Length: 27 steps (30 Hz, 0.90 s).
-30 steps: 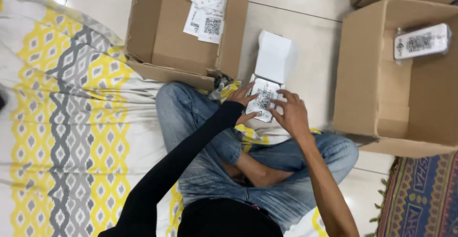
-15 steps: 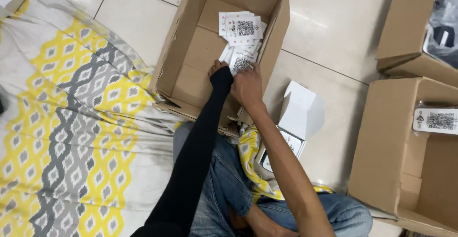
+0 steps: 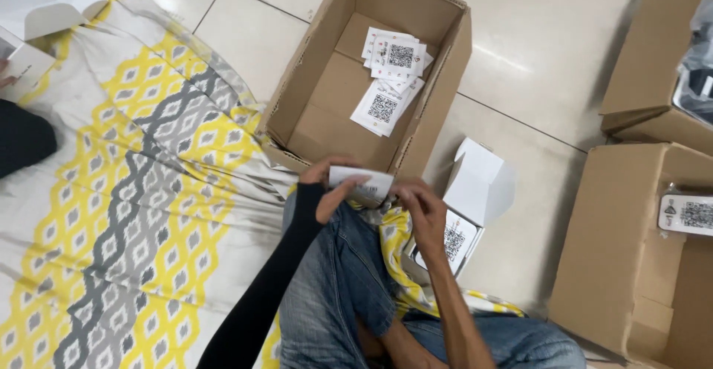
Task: The recorder is unboxing small electronic devices from individual white boxes and organizing them into larger cardboard boxes while sitting on the floor.
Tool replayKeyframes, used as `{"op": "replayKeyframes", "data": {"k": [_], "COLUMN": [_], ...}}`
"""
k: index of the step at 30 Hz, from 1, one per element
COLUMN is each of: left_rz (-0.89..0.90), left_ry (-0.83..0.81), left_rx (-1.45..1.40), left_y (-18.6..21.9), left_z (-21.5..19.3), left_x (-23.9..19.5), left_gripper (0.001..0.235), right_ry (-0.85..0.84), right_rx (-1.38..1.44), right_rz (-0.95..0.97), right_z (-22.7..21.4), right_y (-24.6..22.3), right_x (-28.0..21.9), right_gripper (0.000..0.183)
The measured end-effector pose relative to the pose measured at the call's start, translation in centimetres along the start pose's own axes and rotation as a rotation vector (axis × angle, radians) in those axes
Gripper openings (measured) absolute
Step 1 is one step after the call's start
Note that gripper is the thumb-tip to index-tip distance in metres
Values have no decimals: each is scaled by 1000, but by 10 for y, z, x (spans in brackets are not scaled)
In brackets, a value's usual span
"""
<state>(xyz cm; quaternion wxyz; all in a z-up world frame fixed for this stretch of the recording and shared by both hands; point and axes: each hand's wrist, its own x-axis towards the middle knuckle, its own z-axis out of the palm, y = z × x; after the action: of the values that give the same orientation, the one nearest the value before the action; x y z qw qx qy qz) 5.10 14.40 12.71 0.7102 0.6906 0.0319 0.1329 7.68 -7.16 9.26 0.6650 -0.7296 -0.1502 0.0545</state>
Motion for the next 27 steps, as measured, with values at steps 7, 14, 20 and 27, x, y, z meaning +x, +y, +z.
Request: {"op": "replayKeyframes", "data": {"k": [7,14,20,27], "left_rz": [-349,-536,-157,65], "left_ry": [-211,-530,-387,-253], "left_rx": [-293,66,223,465], "left_y": [-61,-122,-177,-203], "left_z": [84,103,125,154], "left_x": [-131,-158,-94,-28], "left_gripper": [28,24,27,53], "right_ry": [337,452,419,556], "right_rx": [180,50,-363,-330], "right_rz": [339,399,489,513], "right_z": [-24,-100,-116,-139], "right_y": [10,64,55,104], "right_x": [-187,-223,-145,-112], "right_gripper": [28,21,34,71]}}
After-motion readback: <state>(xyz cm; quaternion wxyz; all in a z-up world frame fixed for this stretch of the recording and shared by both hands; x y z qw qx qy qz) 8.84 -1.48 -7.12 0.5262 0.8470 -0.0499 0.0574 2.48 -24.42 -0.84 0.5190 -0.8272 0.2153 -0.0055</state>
